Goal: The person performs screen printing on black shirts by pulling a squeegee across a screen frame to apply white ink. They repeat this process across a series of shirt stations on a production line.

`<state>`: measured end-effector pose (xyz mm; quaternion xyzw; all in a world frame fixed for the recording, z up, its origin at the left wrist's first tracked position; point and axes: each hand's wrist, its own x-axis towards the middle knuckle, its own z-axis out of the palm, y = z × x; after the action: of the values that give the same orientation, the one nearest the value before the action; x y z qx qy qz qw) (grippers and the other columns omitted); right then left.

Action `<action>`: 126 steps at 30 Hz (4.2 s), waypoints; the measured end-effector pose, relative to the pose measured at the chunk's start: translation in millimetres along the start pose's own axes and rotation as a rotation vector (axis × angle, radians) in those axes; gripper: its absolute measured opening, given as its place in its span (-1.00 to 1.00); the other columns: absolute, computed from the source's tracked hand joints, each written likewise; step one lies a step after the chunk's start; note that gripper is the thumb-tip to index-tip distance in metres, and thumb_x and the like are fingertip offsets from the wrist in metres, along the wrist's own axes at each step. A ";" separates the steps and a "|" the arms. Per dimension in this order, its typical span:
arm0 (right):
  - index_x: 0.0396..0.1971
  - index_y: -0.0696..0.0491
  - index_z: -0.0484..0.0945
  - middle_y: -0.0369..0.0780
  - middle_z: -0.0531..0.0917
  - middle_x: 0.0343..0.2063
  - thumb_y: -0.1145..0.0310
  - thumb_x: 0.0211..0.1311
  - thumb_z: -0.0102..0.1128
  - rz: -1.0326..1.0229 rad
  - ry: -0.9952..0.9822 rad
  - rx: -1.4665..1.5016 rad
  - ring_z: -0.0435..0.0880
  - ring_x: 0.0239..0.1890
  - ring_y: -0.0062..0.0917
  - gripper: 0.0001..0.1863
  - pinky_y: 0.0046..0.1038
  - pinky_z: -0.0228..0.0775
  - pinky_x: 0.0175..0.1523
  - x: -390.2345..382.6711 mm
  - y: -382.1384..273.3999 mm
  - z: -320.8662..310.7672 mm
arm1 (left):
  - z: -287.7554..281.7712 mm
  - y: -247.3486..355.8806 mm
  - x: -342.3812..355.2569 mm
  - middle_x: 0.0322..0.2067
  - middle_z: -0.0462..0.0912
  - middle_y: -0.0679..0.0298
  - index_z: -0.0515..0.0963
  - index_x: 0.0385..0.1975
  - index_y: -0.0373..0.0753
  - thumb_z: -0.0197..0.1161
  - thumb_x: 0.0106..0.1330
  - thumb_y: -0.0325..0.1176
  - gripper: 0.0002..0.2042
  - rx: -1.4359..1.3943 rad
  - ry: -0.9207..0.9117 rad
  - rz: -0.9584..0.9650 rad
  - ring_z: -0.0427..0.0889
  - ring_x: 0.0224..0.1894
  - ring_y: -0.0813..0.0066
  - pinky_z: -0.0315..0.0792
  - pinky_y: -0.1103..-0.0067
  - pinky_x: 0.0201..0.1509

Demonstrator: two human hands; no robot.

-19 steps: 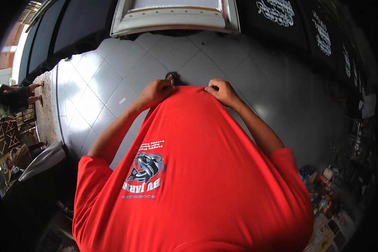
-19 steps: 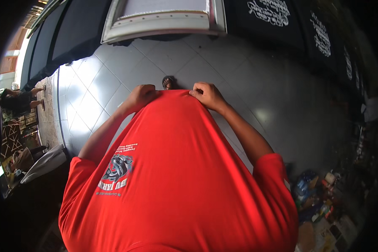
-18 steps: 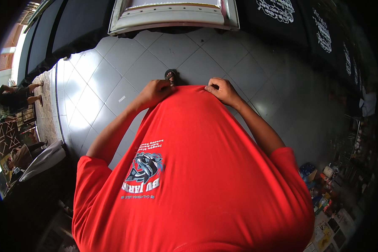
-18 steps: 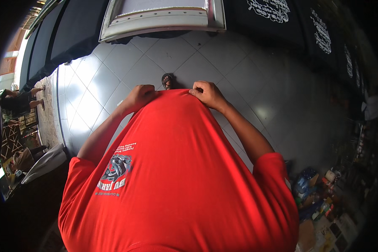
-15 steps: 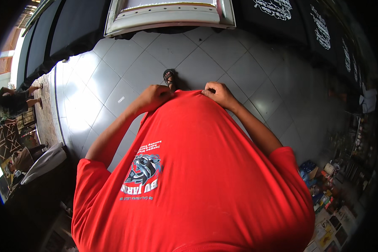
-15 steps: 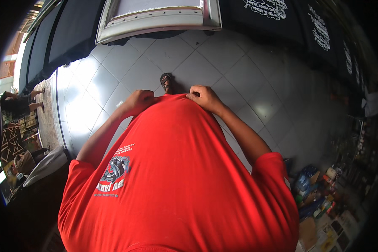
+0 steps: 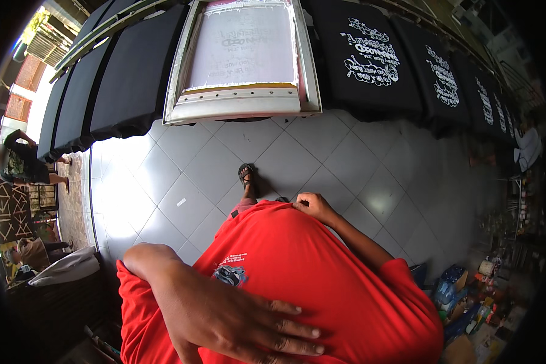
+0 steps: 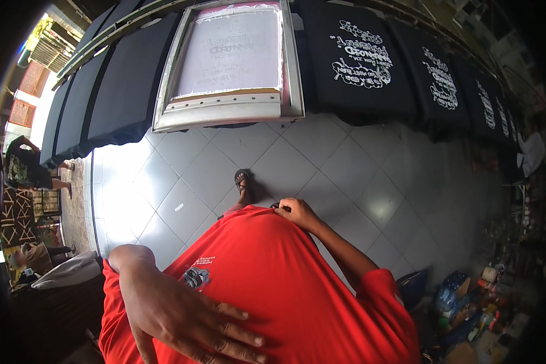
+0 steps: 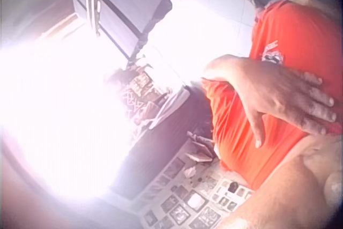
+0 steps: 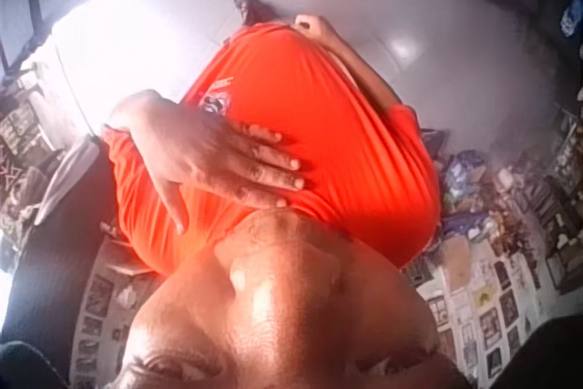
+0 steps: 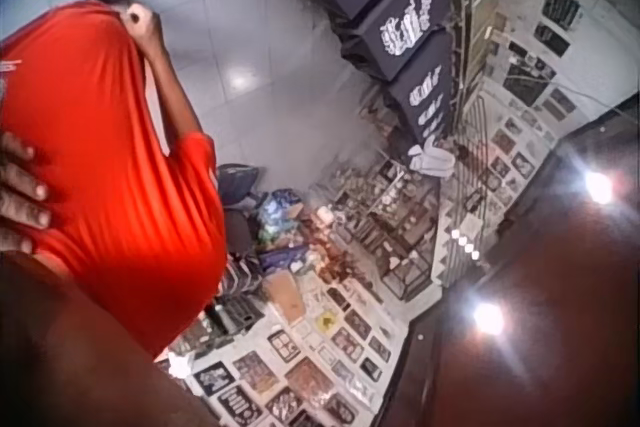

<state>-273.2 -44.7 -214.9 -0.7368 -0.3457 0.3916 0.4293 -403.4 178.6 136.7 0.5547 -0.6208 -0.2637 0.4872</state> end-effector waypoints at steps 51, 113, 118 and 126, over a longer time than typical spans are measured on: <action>0.02 0.07 0.61 -0.27 0.50 -0.38 0.40 0.24 0.15 -0.791 -0.787 0.024 0.51 -0.32 -0.44 -0.66 -0.37 0.35 -0.13 -54.8 -276.3 -47.6 | 55.3 5.7 -14.8 0.41 -0.15 -0.27 -0.06 0.39 -0.48 -0.07 -0.03 0.64 0.26 -0.154 0.243 -0.033 -0.20 0.49 -0.12 -0.17 0.08 0.49; -0.07 -0.01 0.62 -0.24 0.69 -0.11 0.22 -0.04 0.44 -0.228 0.227 -0.864 0.63 -0.02 -0.36 -0.54 -0.28 0.39 0.16 231.9 -177.5 -156.9 | 2.6 -248.5 -428.1 -0.17 0.54 0.23 0.42 0.08 -0.37 0.03 0.51 -0.16 -0.62 0.196 2.212 -0.928 0.49 -0.16 0.50 0.39 0.55 -0.04; -0.15 0.01 0.62 -0.24 0.70 -0.24 0.24 -0.03 0.42 -0.184 0.283 -0.886 0.67 -0.14 -0.31 -0.61 -0.30 0.49 0.00 253.3 -184.3 -168.9 | -87.4 -164.6 -375.9 0.09 0.48 0.03 0.41 0.13 -0.33 0.44 0.07 0.02 -0.29 0.898 1.730 -0.931 0.42 0.21 0.13 0.33 0.35 0.25; -0.32 0.05 0.66 -0.12 0.70 -0.39 0.34 -0.15 0.48 -0.132 0.146 -0.816 0.70 -0.32 -0.22 -0.69 -0.26 0.54 -0.21 305.1 -213.6 -222.3 | -202.1 -150.4 -391.7 -0.55 0.60 0.28 0.54 -0.50 -0.15 0.38 0.09 -0.22 -0.81 0.842 0.782 -1.277 0.65 -0.48 0.21 0.51 0.33 -0.45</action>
<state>22.7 216.8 -35.2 -0.8485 -0.4876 0.1409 0.1499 -192.3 555.2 -38.2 0.9835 -0.0231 -0.0248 0.1778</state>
